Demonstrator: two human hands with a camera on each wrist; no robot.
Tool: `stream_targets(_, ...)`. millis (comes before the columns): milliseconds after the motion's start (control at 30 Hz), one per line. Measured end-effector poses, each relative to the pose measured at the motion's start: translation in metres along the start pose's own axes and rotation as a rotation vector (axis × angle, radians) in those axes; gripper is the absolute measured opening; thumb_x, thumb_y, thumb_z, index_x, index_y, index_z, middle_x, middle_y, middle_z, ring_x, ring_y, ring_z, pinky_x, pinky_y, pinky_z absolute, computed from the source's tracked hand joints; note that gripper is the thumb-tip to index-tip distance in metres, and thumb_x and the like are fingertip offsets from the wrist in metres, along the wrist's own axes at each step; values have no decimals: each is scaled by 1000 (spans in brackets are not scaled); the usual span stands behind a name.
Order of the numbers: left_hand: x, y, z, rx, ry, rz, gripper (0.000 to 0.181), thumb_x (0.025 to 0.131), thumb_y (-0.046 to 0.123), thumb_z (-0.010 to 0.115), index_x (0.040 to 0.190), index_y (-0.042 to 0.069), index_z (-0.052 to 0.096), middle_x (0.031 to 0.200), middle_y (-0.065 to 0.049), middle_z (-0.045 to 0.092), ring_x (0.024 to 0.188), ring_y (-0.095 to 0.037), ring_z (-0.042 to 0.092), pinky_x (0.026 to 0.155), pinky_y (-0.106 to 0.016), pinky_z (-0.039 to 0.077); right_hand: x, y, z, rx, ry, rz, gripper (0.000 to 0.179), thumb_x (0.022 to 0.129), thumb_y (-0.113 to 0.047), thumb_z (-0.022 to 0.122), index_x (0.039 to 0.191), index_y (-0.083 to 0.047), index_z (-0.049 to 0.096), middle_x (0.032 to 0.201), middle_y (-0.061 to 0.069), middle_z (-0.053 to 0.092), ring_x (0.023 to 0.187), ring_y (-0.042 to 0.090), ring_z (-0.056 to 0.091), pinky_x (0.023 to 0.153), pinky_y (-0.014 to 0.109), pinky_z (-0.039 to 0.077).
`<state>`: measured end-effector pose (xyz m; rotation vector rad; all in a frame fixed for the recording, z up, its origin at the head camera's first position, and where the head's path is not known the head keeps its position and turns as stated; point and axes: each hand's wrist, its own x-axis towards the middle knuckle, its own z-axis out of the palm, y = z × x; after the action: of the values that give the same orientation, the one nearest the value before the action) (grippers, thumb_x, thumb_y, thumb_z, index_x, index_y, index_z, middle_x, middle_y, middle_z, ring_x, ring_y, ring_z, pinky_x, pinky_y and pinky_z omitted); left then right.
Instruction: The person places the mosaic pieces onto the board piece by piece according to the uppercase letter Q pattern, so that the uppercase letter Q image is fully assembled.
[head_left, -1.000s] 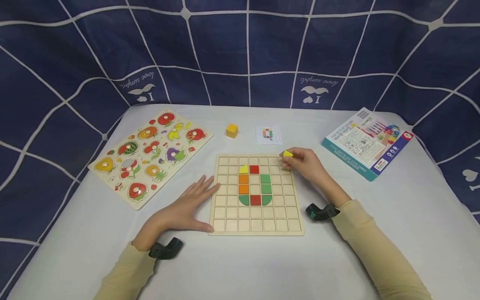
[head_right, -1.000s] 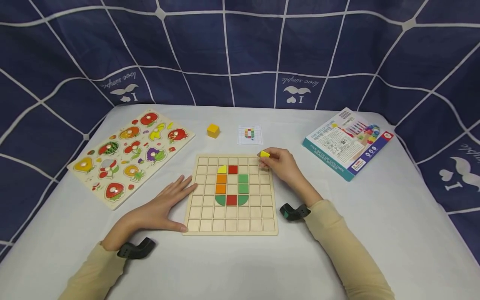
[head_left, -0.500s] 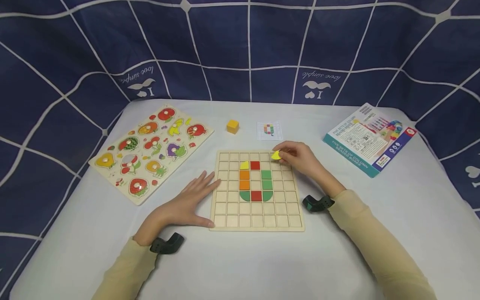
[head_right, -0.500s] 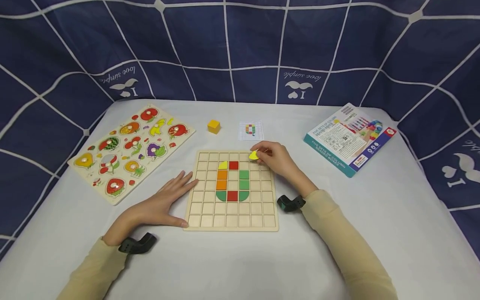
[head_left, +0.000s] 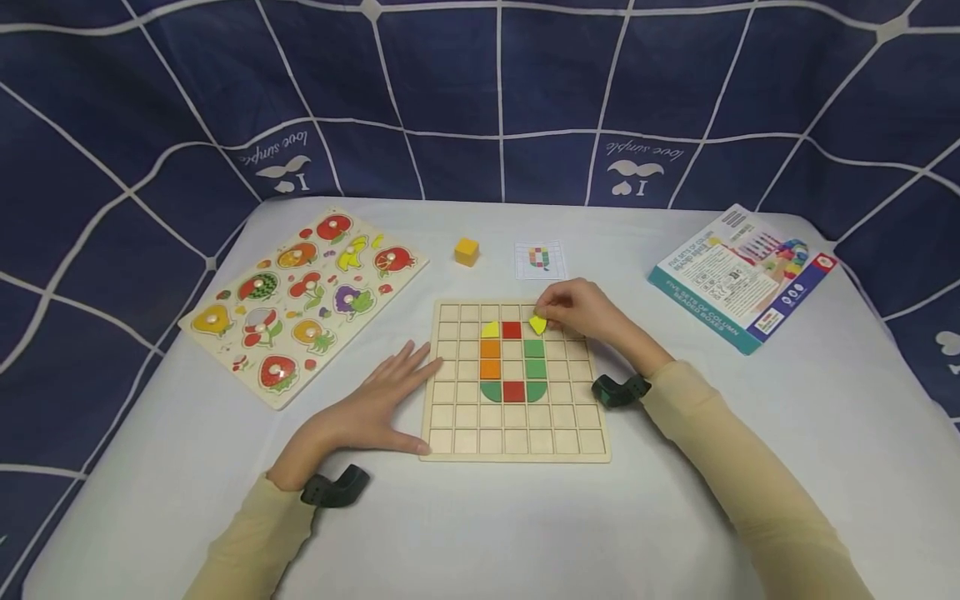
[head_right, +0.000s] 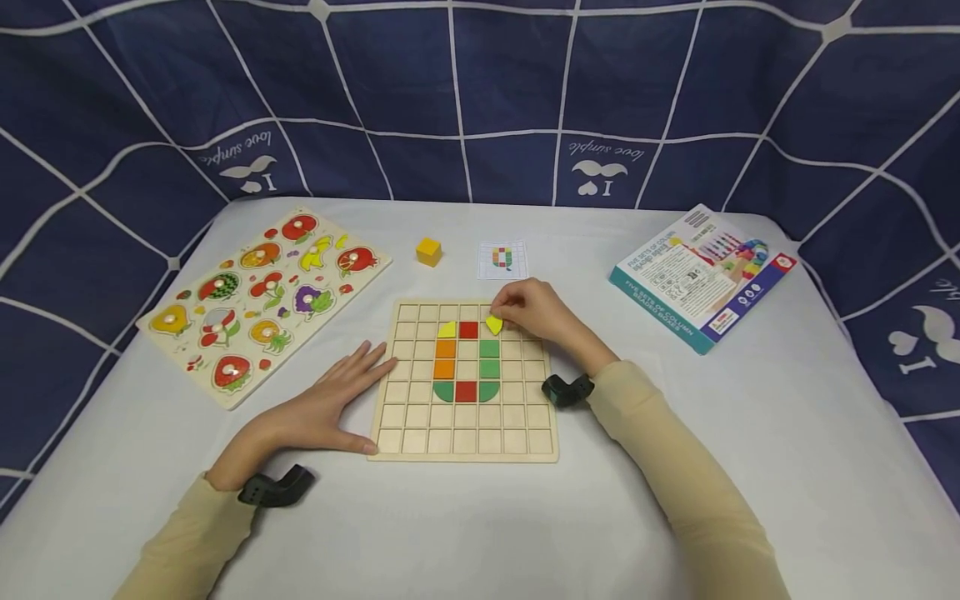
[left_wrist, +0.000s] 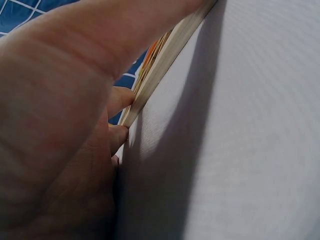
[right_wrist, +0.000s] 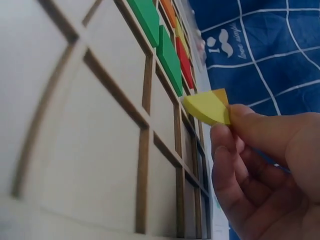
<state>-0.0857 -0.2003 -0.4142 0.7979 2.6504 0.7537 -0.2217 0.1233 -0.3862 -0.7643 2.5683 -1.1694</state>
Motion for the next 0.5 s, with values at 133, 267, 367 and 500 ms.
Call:
stream_targets(133,0,-1,1,0,8,4,112,64,62,75,150,14,21,156,-5,2,140,-21,-9,110,-43,1,6,-2,0,-35,-54,-57,7,88,-8,66,84,-4,71,75,2,65,69,19,53,68,32,44)
stream_targets(267,0,-1,0,-6,20,19,113,63,61,76,150,13,22,156,-8,4,140,-24,-7,110,-45,2,12,-1,1,-58,-87,-91,6,86,-8,67,83,-6,71,78,-1,66,72,18,54,71,32,44)
stream_targets(367,0,0,0,-15,23,27,113,63,60,77,150,12,22,155,-9,5,140,-26,-6,110,-47,3,14,0,4,-75,-90,-92,4,86,-9,68,85,-7,72,81,-2,67,73,16,54,72,32,44)
stream_targets(500,0,0,0,-14,26,28,113,63,60,77,150,13,22,155,-9,5,140,-26,-5,110,-47,4,10,0,7,-96,-78,-83,6,84,-8,71,90,-7,72,82,-2,66,73,16,53,69,31,45)
